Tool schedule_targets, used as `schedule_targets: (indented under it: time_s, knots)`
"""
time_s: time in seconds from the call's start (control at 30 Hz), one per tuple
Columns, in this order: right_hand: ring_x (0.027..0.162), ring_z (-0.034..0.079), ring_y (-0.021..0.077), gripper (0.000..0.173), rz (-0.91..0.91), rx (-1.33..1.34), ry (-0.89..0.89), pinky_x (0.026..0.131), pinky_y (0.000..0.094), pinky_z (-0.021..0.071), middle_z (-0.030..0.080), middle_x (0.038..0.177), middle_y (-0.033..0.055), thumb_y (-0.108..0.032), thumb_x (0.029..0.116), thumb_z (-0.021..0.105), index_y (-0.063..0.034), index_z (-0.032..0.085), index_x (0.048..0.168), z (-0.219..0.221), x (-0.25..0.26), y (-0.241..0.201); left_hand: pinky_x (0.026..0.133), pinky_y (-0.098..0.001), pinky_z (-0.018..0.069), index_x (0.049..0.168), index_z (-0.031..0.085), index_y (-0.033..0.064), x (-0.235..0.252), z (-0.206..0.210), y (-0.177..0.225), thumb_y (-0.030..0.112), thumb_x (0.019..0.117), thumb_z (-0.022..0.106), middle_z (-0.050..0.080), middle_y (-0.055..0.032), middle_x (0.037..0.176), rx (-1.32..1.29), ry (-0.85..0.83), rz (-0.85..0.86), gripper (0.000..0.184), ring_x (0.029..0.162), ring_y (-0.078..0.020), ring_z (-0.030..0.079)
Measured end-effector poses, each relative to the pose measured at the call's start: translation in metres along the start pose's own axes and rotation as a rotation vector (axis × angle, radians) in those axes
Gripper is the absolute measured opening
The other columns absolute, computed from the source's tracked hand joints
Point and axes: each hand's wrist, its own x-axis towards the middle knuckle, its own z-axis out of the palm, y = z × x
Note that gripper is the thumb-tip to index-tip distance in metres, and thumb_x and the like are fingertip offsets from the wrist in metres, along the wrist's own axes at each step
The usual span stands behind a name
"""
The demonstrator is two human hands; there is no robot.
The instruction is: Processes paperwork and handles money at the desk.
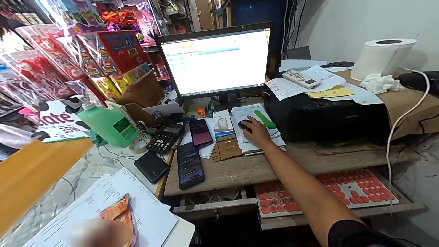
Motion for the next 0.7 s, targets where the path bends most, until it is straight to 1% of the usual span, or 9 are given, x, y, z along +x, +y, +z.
schedule_targets:
  time_s: [0.2,0.33,0.47,0.57,0.7]
  knots:
    - [0.135,0.051,0.0411,0.039,0.003,-0.002,0.010,0.110,0.0601,0.0352,0.041,0.161,0.0171,-0.024,0.1036,0.055,-0.0123,0.065,0.139,-0.0001,-0.0010,-0.0006,0.098,-0.0470,0.0496,0.121,0.067,-0.0096,-0.0004,-0.0001,0.0009,0.009,0.0985,0.060,0.062,-0.0336,0.126,0.007,0.003,-0.009,0.030,0.111,-0.0375,0.064]
    - [0.137,0.050,0.0406,0.038,0.010,-0.004,-0.004,0.111,0.0591,0.0346,0.040,0.161,0.0169,-0.024,0.1038,0.055,-0.0130,0.065,0.139,-0.0012,-0.0012,-0.0016,0.098,-0.0456,0.0501,0.122,0.067,-0.0091,0.0000,0.0002,-0.0001,0.010,0.0988,0.059,0.061,-0.0330,0.128,0.002,0.001,-0.016,0.031,0.111,-0.0361,0.064]
    - [0.135,0.051,0.0403,0.038,0.007,-0.015,-0.012,0.110,0.0591,0.0347,0.041,0.161,0.0162,-0.024,0.1038,0.055,-0.0121,0.065,0.139,-0.0012,-0.0005,-0.0024,0.098,-0.0451,0.0499,0.122,0.067,-0.0098,-0.0001,0.0008,0.0003,0.010,0.0984,0.060,0.061,-0.0331,0.128,-0.004,0.008,-0.011,0.031,0.110,-0.0352,0.064]
    - [0.135,0.051,0.0400,0.039,0.004,-0.025,-0.017,0.110,0.0589,0.0349,0.040,0.162,0.0145,-0.024,0.1044,0.054,-0.0121,0.065,0.140,-0.0016,-0.0008,-0.0026,0.098,-0.0455,0.0495,0.122,0.066,-0.0097,-0.0002,0.0005,0.0002,0.009,0.0990,0.059,0.061,-0.0329,0.128,-0.001,0.005,-0.011,0.031,0.111,-0.0361,0.064]
    - [0.137,0.050,0.0401,0.041,-0.009,-0.020,-0.015,0.112,0.0589,0.0339,0.041,0.161,0.0164,-0.026,0.1052,0.053,-0.0125,0.062,0.143,-0.0008,-0.0011,-0.0003,0.097,-0.0463,0.0503,0.121,0.067,-0.0093,0.0002,-0.0002,-0.0004,0.009,0.0984,0.060,0.062,-0.0331,0.126,0.012,0.008,-0.006,0.030,0.110,-0.0371,0.064]
